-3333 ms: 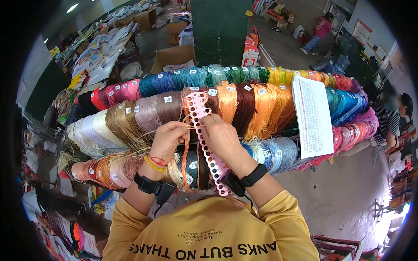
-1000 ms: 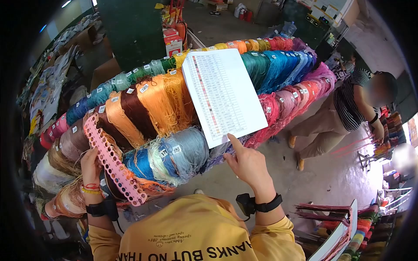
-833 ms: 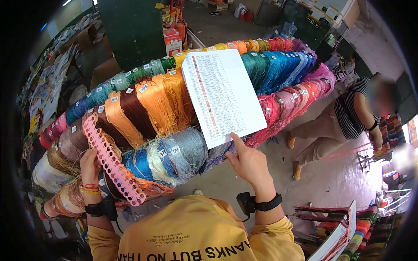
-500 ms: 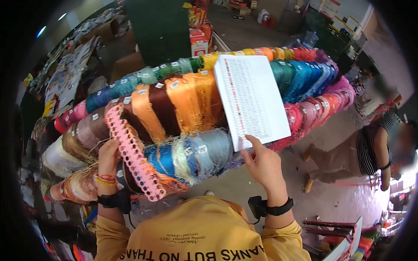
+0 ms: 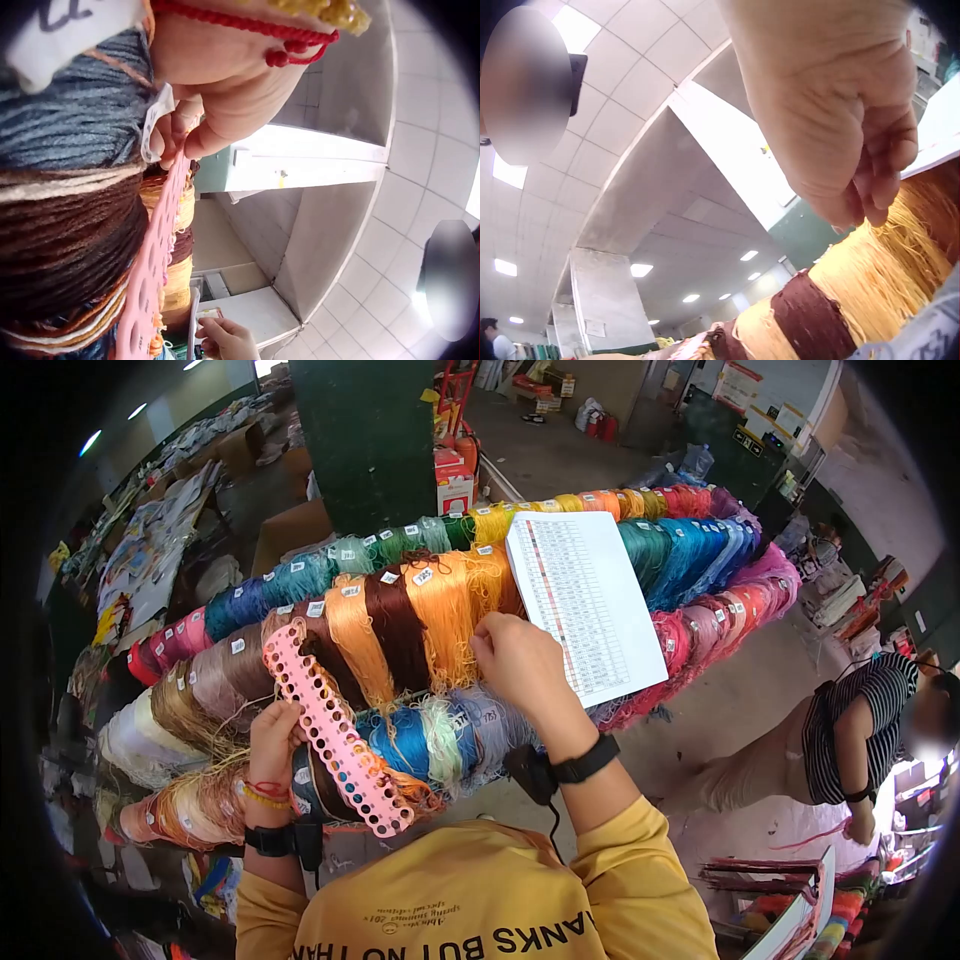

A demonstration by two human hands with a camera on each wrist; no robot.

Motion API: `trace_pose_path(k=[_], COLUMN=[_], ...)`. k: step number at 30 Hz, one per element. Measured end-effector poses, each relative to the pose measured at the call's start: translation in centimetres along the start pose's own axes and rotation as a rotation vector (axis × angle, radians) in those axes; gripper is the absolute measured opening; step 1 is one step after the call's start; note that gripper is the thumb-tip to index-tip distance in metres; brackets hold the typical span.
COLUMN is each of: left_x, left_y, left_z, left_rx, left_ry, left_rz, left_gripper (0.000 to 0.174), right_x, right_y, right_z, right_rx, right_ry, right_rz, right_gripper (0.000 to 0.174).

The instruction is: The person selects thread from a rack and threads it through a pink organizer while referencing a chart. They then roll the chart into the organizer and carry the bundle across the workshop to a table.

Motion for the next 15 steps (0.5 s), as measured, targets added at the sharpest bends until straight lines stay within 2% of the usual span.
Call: trace_pose_path(k=[6, 9, 15], left_x=[-0.1, 0.1, 0.0], left_y=[0.1, -0.1, 0.1], left_z=[-0.2, 0.2, -0.2], left_rx=[0.010, 0.028, 0.042], left_ry=[-0.012, 0.002, -0.001], left_rz=[0.007, 0.019, 0.011], left_gripper=[0.016, 0.016, 0.015], right_x=[4.6, 6.1, 6.6], right_y=[-0.8, 0.8, 2.9], right_z=[-3.0, -4.1, -3.9], right_rx=[-0.031, -0.130, -0.100], right_ry=[0.202, 0.206, 0.264], right_rz=[-0.095, -0.046, -0.058], right_gripper=[0.020, 0.018, 0.020])
Point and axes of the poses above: each hand's wrist, its own x-axis towards the middle knuckle, its own y-axis out of the palm, z = x × y, the point moved 4 cm from there along x, towards the middle knuckle, and after that the axes turned 14 degrees about z, right-handed, at the moved point
